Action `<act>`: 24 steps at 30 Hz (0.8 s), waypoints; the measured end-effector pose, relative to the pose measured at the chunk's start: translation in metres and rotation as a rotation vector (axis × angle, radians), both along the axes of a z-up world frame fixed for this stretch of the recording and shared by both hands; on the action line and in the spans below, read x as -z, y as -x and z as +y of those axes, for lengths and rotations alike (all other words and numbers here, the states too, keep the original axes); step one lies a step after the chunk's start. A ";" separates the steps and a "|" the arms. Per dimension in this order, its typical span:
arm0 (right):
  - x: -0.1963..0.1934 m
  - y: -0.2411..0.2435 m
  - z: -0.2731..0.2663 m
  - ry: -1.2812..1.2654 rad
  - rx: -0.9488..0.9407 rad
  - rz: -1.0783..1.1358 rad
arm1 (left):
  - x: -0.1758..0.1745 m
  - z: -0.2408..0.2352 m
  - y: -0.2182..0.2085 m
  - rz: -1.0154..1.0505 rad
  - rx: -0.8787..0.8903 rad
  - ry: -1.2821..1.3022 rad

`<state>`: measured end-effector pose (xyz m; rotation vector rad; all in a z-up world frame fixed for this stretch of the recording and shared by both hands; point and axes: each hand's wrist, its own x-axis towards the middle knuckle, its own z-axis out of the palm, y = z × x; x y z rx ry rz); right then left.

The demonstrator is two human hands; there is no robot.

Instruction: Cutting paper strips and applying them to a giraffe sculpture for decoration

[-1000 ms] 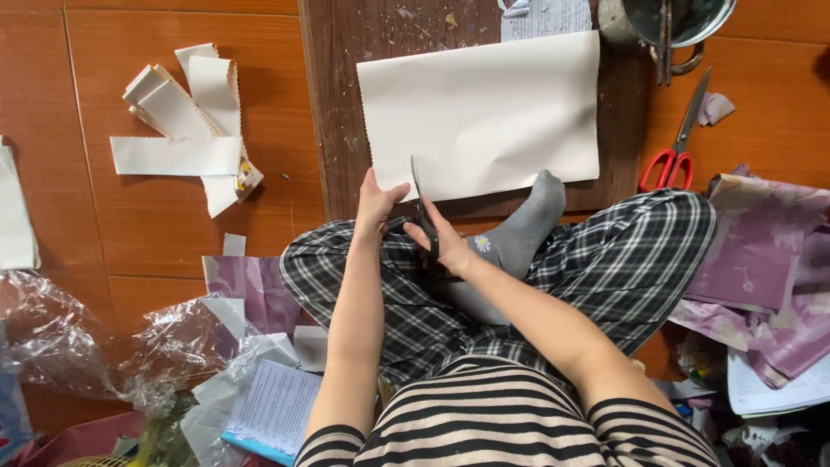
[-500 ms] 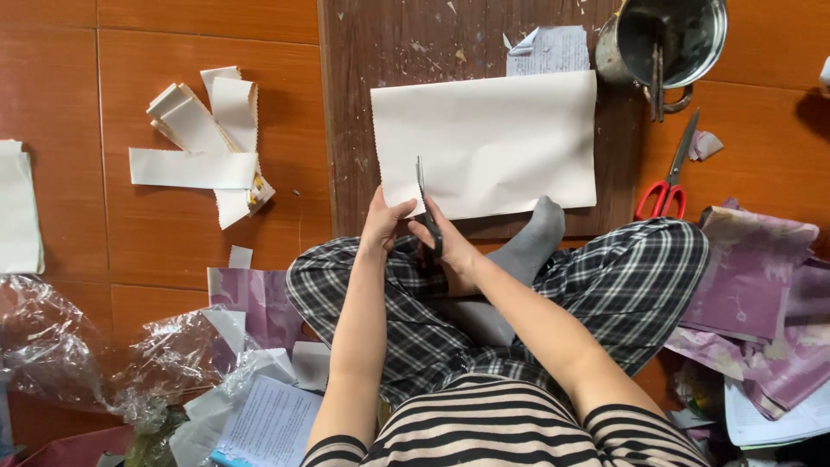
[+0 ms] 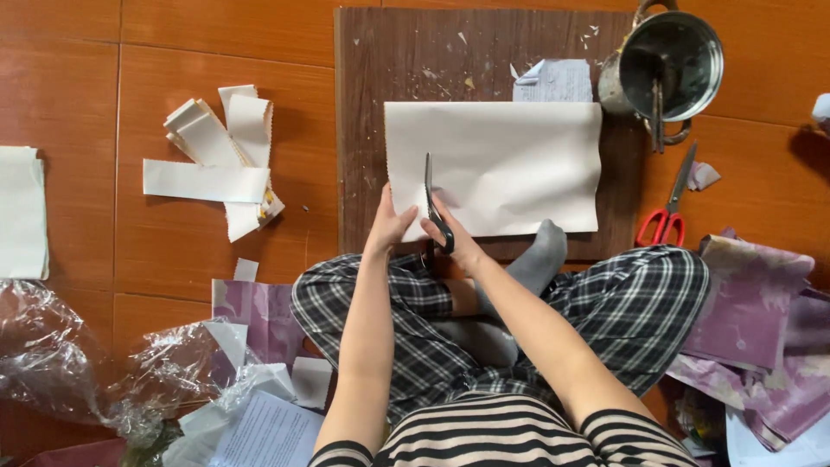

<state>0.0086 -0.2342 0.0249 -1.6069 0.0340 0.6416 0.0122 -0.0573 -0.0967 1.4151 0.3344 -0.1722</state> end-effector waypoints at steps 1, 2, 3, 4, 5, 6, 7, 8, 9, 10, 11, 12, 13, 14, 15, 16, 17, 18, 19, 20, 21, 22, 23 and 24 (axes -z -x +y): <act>0.023 0.005 0.006 0.003 -0.005 0.003 | 0.003 0.000 0.000 0.003 -0.005 0.003; 0.047 0.010 0.012 0.041 0.046 -0.023 | 0.007 0.000 0.000 -0.008 -0.008 -0.008; 0.071 0.019 0.019 0.078 0.100 -0.042 | 0.011 0.002 0.004 -0.013 -0.009 -0.021; 0.075 0.019 0.021 0.080 0.097 -0.033 | 0.024 0.006 0.004 -0.003 -0.011 -0.020; 0.078 0.021 0.022 0.174 0.132 -0.047 | 0.036 0.009 0.005 -0.016 -0.019 -0.007; 0.081 0.023 0.023 0.268 0.165 -0.061 | 0.048 0.012 0.007 -0.029 -0.028 0.007; 0.077 0.023 0.023 0.274 0.161 -0.059 | 0.044 0.012 0.007 -0.027 -0.032 0.012; 0.073 0.024 0.023 0.281 0.137 -0.066 | 0.040 0.012 0.008 -0.035 -0.031 0.005; 0.070 0.021 0.021 0.290 0.114 -0.083 | 0.037 0.010 0.004 -0.053 -0.032 0.002; 0.068 0.020 0.015 0.298 0.110 -0.092 | 0.021 0.003 0.003 -0.061 -0.037 0.010; 0.066 0.016 0.014 0.022 0.131 -0.007 | 0.005 0.004 0.000 -0.037 -0.016 0.011; 0.065 0.012 0.013 -0.253 0.148 0.080 | -0.012 0.004 -0.003 -0.012 0.006 0.011; 0.047 -0.001 0.009 -0.257 0.146 0.076 | -0.020 0.001 0.001 -0.016 0.004 0.008; 0.028 -0.014 0.004 -0.268 0.175 0.212 | -0.028 -0.002 0.004 -0.015 0.009 -0.005; 0.009 -0.026 0.000 -0.279 0.208 0.348 | -0.037 -0.005 0.006 -0.013 0.020 -0.018; 0.018 -0.023 0.009 -0.284 0.211 0.344 | -0.040 -0.002 0.009 -0.016 0.024 -0.022; 0.027 -0.025 0.016 -0.174 0.172 0.131 | -0.042 -0.003 0.007 -0.008 0.025 -0.024; 0.036 -0.028 0.023 -0.062 0.133 -0.082 | -0.044 -0.002 0.003 0.001 0.026 -0.026; 0.051 -0.026 0.025 -0.058 0.136 -0.090 | -0.041 -0.003 -0.002 -0.008 0.030 -0.022; 0.067 -0.023 0.027 0.049 0.156 -0.144 | -0.037 -0.003 -0.006 0.001 0.040 -0.070; 0.083 -0.014 0.031 0.153 0.177 -0.188 | -0.034 -0.001 -0.004 0.019 0.050 -0.123; 0.079 -0.016 0.030 0.153 0.180 -0.187 | -0.032 -0.003 -0.005 0.020 0.054 -0.123; 0.074 -0.020 0.030 0.149 0.180 -0.201 | -0.031 -0.004 -0.006 0.027 0.001 -0.101; 0.070 -0.022 0.031 0.145 0.179 -0.215 | -0.030 -0.006 -0.007 0.034 -0.051 -0.078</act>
